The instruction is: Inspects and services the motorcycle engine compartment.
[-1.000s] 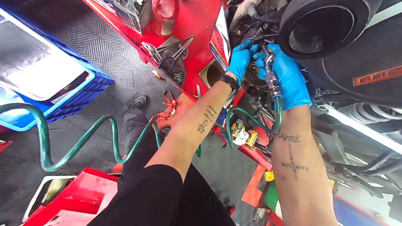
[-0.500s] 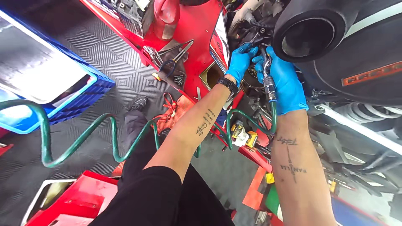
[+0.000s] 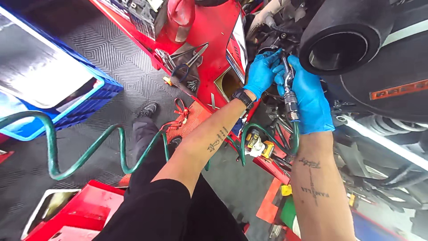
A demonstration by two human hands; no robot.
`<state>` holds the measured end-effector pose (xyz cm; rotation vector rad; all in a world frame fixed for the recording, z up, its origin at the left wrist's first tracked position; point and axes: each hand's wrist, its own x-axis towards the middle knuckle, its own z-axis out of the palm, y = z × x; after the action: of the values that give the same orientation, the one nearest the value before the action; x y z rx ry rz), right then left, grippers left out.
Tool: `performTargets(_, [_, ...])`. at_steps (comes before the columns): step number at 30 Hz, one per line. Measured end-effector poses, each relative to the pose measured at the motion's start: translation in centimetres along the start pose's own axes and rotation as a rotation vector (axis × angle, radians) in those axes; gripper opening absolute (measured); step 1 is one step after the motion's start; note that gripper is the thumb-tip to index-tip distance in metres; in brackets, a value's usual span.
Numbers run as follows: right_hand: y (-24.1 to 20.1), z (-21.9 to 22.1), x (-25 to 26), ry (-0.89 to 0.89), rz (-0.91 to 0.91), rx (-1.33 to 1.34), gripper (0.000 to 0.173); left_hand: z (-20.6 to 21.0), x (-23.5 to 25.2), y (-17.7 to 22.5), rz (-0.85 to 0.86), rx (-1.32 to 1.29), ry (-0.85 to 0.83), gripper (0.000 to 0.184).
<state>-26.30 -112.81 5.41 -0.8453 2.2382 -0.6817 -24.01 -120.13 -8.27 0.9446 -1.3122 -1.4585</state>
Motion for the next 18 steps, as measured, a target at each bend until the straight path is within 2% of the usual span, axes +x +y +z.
performTargets(3, [-0.3,0.8,-0.5,0.025,0.000,0.007,0.036,-0.5,0.0,-0.2,0.010,-0.026,-0.037,0.036])
performTargets(8, [0.0,2.6,0.7,0.065,0.012,0.103,0.028,-2.3,0.7,-0.4,0.015,-0.243,-0.127,0.024])
performTargets(12, [-0.2,3.3,1.1,0.104,0.036,0.022,0.028,-2.5,2.1,-1.7,-0.018,-0.398,-0.264,0.026])
performTargets(14, [-1.8,4.1,2.7,0.149,0.082,0.006,0.028,-2.0,2.5,-2.1,-0.056,-0.455,-0.284,0.018])
performTargets(18, [-3.0,3.6,4.8,0.124,0.117,-0.003,0.031,-1.7,3.1,-2.7,-0.042,-0.412,-0.320,0.029])
